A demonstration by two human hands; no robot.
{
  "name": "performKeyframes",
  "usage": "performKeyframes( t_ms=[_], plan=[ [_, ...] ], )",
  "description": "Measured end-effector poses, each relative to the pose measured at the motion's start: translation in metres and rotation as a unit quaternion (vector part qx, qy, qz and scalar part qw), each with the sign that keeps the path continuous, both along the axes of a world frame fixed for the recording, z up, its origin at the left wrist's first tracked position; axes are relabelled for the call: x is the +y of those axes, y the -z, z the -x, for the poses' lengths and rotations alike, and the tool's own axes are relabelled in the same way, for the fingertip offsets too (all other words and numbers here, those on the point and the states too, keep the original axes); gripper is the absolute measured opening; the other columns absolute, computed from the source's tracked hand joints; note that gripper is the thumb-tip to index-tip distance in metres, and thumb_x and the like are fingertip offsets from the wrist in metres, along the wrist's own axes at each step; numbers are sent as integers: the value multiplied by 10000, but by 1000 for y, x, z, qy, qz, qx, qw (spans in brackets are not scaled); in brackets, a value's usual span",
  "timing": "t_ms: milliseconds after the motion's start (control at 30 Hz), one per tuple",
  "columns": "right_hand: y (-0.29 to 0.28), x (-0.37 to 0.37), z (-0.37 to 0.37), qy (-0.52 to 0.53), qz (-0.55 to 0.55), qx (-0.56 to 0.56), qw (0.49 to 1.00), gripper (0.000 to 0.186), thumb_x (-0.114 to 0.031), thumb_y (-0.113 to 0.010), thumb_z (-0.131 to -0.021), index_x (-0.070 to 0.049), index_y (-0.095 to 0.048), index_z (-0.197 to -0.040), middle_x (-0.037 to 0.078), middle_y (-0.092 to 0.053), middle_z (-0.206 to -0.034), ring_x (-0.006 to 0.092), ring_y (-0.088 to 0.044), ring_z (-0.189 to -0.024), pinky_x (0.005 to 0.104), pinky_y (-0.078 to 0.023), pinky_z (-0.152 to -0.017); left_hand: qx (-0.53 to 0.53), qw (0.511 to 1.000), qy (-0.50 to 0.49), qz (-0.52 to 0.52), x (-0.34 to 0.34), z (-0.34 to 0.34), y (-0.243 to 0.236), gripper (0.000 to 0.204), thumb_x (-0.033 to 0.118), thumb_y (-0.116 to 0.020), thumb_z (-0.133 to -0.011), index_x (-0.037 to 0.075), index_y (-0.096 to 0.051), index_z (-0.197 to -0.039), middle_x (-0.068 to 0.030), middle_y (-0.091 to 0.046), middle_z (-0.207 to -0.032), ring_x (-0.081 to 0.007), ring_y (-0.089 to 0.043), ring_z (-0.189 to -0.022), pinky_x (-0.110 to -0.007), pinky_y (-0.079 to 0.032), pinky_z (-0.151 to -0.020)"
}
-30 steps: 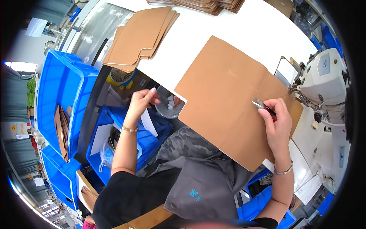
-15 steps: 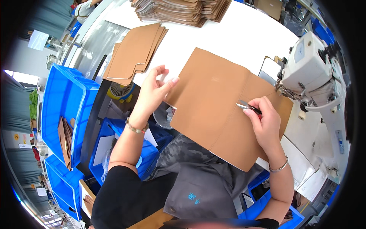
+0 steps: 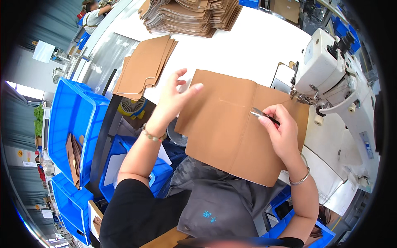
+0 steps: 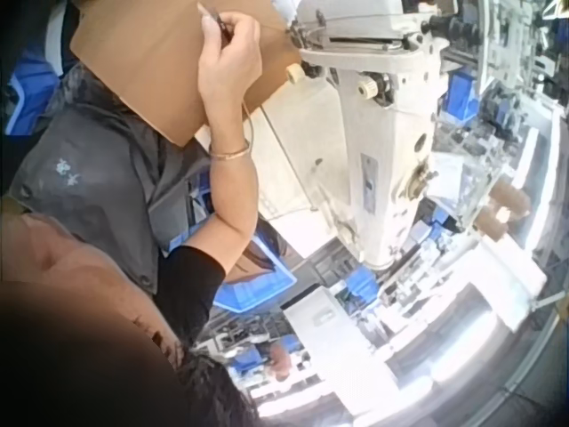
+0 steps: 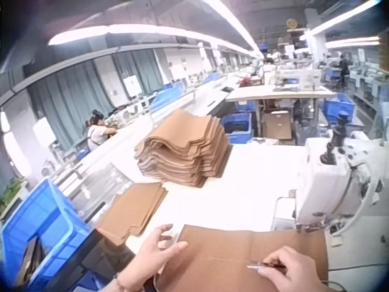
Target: Sewing pieces of leather together using an industrial sewing machine.
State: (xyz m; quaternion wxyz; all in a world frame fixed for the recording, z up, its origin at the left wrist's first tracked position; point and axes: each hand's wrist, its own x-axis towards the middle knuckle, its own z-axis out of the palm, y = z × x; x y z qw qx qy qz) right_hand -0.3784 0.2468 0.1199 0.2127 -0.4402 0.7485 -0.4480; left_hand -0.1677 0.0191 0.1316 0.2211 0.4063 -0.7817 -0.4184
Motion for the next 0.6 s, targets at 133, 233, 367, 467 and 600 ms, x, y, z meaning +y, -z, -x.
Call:
performKeyframes(
  t_ms=[133,233,367,467,600],
  plan=[
    [6,-1,6,17,33,-141,989,168,-136,-700,-912,-20,-614,-1000,34,-620,-883,111,-583,-762,255,-480,-710,117,955,-29,-270,-3,-22,-8,649,277,-700,-946,-54,-432,-1435,-145,-563,-1362,-123,-605,-1002,-260,-511,-748],
    [9,-1,6,13,68,-168,983,237,-157,-738,-889,-12,-610,-1025,46,-634,-929,118,-591,-811,269,-492,-753,80,935,26,-346,-9,-37,-16,582,292,-717,-933,-57,-524,-1358,-94,-654,-1191,-69,-588,-811,-225,-480,-659],
    [9,0,4,12,65,-63,996,303,-175,-780,-855,-12,-607,-1043,51,-635,-961,124,-592,-847,278,-496,-784,-17,945,96,-312,7,-38,-14,436,288,-755,-904,-13,-675,-1209,-7,-698,-931,-53,-567,-710,-216,-476,-654],
    [10,-1,3,12,60,-58,996,332,-182,-801,-832,-12,-606,-1040,48,-635,-980,132,-591,-846,286,-497,-789,-27,977,132,-163,25,-29,-15,496,223,-775,-870,-21,-623,-1274,-91,-704,-1065,-123,-664,-874,-275,-542,-776],
    [9,-1,3,18,68,-67,995,288,-150,-786,-835,-11,-604,-1010,48,-621,-933,130,-588,-822,282,-492,-763,-58,985,137,-91,38,-18,-20,604,146,-738,-873,-16,-490,-1400,-147,-664,-1202,-169,-662,-928,-327,-569,-812]
  ],
)
